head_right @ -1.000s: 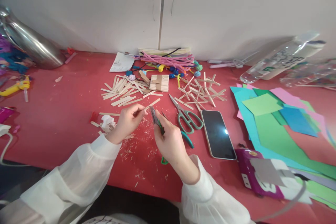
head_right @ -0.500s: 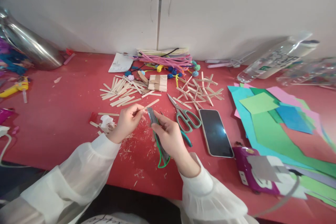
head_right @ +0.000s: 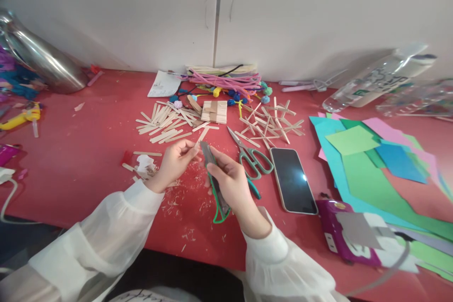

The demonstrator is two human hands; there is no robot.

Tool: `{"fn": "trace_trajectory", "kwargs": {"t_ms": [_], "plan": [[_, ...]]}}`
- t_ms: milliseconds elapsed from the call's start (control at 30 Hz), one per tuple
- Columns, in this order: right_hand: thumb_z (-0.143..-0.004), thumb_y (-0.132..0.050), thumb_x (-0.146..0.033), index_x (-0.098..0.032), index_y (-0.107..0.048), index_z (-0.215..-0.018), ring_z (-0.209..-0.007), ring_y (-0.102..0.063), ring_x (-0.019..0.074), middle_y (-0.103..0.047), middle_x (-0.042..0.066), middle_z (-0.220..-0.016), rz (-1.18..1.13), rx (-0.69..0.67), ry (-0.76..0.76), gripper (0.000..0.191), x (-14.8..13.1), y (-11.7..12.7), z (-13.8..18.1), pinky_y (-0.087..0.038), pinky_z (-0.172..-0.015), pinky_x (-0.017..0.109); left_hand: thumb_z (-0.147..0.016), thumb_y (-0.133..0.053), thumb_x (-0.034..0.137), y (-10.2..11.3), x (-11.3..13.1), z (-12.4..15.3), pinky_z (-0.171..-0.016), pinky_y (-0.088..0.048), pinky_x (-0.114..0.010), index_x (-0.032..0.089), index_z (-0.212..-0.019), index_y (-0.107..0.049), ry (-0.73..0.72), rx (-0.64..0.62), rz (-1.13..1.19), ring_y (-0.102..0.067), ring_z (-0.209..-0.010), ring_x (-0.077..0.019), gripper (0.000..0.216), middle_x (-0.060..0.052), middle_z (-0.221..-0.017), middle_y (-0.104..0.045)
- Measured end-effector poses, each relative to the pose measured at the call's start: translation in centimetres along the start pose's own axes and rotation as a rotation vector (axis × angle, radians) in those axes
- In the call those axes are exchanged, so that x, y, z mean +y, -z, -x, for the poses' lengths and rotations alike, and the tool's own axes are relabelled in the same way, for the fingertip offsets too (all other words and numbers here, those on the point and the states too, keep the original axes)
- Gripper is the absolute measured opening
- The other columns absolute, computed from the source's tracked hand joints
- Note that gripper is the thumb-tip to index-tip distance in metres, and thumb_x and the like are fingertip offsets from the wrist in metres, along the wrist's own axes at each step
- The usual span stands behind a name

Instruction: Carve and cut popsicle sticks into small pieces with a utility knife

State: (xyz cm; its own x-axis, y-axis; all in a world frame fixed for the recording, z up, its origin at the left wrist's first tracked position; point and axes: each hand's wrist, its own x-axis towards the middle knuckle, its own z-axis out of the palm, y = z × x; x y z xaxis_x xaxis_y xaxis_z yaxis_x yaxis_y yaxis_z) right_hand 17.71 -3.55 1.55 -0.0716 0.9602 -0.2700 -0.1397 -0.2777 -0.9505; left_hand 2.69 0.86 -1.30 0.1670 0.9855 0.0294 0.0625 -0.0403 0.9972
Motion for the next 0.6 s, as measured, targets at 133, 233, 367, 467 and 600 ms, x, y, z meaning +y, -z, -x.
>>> {"fn": "trace_trajectory", "kwargs": {"t_ms": [133, 233, 367, 467, 600], "plan": [[-0.075, -0.055, -0.027, -0.016, -0.055, -0.124, -0.041, -0.043, 0.0089, -0.056, -0.004, -0.054, 0.335, 0.090, 0.183, 0.050, 0.41, -0.06, 0.49, -0.040, -0.040, 0.024, -0.079, -0.057, 0.040, 0.06, 0.21, 0.08, -0.058, -0.049, -0.022, 0.015, -0.076, -0.053, 0.027, 0.011, 0.015, -0.061, -0.058, -0.0108, 0.025, -0.002, -0.069, -0.062], [-0.078, -0.051, -0.025, -0.014, -0.056, -0.124, -0.043, -0.041, 0.0085, -0.061, 0.000, -0.065, 0.539, 0.091, 0.274, 0.048, 0.50, -0.03, 0.56, -0.038, -0.040, 0.023, -0.080, -0.056, 0.040, 0.14, 0.18, 0.06, -0.058, -0.049, -0.022, 0.015, -0.078, -0.054, 0.023, 0.017, 0.013, -0.061, -0.058, -0.0107, 0.025, -0.002, -0.069, -0.062], [-0.079, -0.047, -0.026, -0.012, -0.057, -0.123, -0.044, -0.042, 0.0086, -0.066, 0.004, -0.076, 0.652, 0.098, 0.334, 0.047, 0.36, 0.00, 0.57, -0.037, -0.039, 0.022, -0.081, -0.055, 0.040, 0.24, 0.03, 0.09, -0.061, -0.049, -0.023, 0.015, -0.081, -0.055, -0.017, 0.008, -0.026, -0.061, -0.062, -0.0117, 0.025, -0.002, -0.072, -0.062], [-0.080, -0.046, -0.026, -0.010, -0.056, -0.123, -0.043, -0.040, 0.0083, -0.067, 0.004, -0.077, 0.675, 0.097, 0.333, 0.047, 0.29, -0.02, 0.67, -0.036, -0.038, 0.022, -0.083, -0.054, 0.039, 0.27, 0.03, 0.18, -0.062, -0.049, -0.024, 0.015, -0.081, -0.054, -0.038, 0.007, -0.050, -0.061, -0.064, -0.0122, 0.024, -0.002, -0.071, -0.061], [-0.080, -0.045, -0.026, -0.010, -0.056, -0.123, -0.046, -0.046, 0.0096, -0.068, 0.006, -0.082, 0.692, 0.101, 0.346, 0.047, 0.31, -0.03, 0.73, -0.037, -0.038, 0.022, -0.083, -0.054, 0.037, 0.25, 0.13, 0.21, -0.062, -0.048, -0.023, 0.015, -0.081, -0.054, -0.050, 0.002, -0.062, -0.061, -0.064, -0.0123, 0.022, -0.002, -0.072, -0.061]]}}
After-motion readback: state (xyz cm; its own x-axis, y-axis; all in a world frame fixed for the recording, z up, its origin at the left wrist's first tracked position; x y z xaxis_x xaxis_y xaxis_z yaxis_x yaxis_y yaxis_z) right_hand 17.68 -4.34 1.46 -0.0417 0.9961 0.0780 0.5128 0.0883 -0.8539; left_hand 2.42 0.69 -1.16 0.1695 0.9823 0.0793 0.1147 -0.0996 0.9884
